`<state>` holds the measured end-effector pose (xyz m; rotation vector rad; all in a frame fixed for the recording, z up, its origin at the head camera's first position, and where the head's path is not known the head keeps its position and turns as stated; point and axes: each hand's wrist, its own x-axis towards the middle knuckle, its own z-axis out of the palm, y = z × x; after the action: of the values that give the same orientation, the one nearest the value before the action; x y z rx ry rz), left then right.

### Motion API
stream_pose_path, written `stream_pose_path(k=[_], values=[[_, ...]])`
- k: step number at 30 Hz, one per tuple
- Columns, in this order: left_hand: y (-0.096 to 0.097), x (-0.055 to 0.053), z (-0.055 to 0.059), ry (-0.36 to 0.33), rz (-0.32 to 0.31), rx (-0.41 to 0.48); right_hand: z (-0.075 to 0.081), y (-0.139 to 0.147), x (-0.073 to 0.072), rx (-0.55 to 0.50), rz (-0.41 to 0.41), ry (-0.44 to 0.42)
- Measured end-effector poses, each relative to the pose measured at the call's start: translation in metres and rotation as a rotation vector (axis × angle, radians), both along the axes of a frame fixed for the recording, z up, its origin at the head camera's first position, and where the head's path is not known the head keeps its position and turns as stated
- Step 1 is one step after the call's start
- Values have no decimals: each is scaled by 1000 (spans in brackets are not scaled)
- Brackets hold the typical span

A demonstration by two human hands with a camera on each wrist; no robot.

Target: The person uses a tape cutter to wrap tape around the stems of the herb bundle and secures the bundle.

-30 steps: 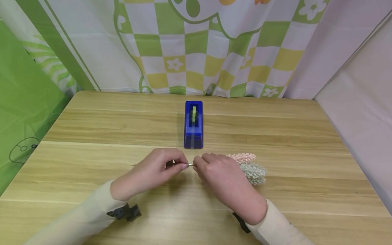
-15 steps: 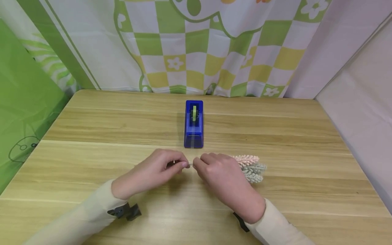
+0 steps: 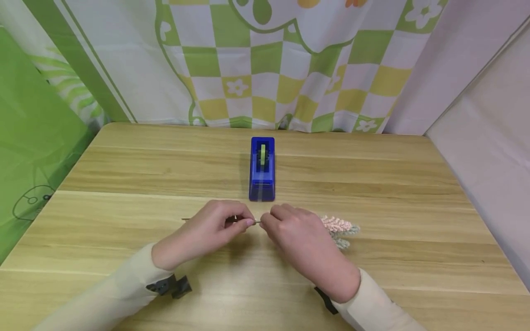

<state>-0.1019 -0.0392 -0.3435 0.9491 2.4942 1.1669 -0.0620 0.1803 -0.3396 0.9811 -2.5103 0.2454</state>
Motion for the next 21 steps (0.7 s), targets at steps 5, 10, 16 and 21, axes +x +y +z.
stream_pose_path(k=[5, 10, 16, 21], values=[[1, -1, -1, -14, -15, -19, 0, 0, 0, -3, -4, -8], [2, -3, -1, 12, -17, -34, 0, -1, -2, -4, -11, 15], [3, -3, 1, 28, -1, -25, -1, 0, -3, -9, -19, 4], [4, -2, 2, 42, 22, -27, 2, 0, -3, 7, -38, -64]])
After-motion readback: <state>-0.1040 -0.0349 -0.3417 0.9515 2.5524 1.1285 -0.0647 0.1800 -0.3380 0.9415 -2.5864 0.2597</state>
